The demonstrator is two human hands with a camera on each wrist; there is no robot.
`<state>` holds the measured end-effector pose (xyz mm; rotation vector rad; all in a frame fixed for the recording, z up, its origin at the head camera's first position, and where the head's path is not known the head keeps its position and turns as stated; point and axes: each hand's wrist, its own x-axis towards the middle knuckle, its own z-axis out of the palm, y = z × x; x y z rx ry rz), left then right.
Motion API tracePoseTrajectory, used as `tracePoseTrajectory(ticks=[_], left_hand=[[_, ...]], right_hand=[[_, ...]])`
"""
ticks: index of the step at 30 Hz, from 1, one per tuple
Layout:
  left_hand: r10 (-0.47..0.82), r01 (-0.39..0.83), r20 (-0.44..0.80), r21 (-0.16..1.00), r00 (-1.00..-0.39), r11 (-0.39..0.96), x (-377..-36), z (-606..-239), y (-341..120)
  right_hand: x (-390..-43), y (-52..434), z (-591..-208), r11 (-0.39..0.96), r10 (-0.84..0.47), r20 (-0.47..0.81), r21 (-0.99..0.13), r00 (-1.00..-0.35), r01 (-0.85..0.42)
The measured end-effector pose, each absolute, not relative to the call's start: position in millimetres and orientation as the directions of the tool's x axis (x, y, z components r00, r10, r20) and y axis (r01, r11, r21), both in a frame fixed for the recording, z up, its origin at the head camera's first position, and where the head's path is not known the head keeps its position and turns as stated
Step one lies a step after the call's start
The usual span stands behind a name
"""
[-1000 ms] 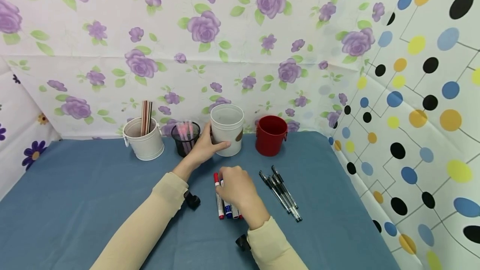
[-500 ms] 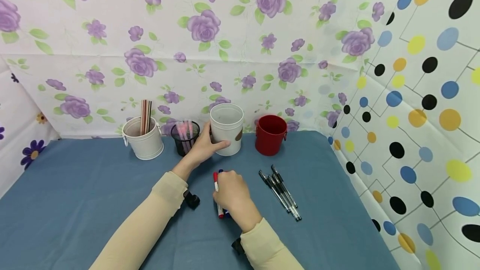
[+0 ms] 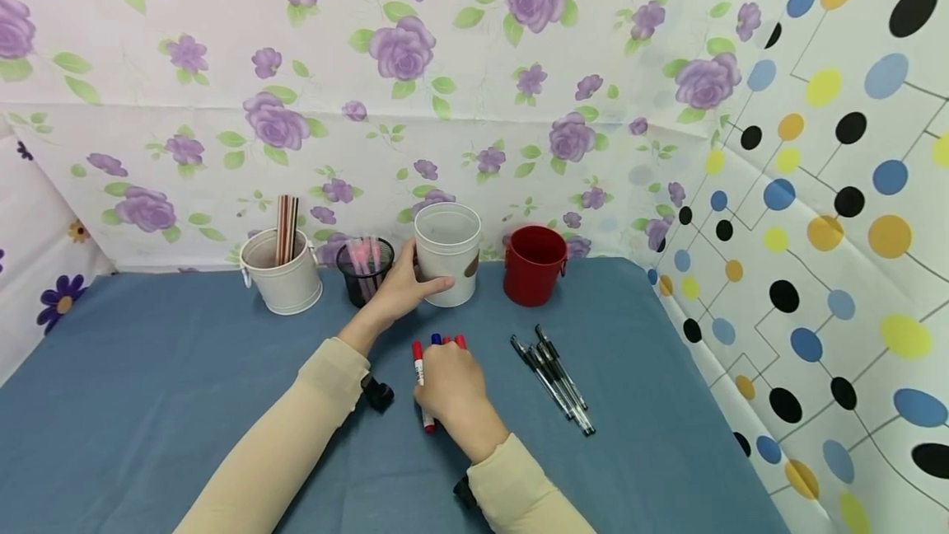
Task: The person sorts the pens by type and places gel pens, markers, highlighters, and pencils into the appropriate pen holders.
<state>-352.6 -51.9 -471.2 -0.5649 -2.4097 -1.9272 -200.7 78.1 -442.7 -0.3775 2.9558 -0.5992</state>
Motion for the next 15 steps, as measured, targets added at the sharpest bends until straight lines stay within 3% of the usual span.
tracePoseTrajectory(ticks=[15], left_hand=[[0.278,0.254,0.197,0.949,-0.940,0.186,-353.9,-471.0,-53.7]], right_hand=[[-202.5,75.6,-449.2,0.879,-0.250,-0.045,-0.430,-0.967,-0.207]])
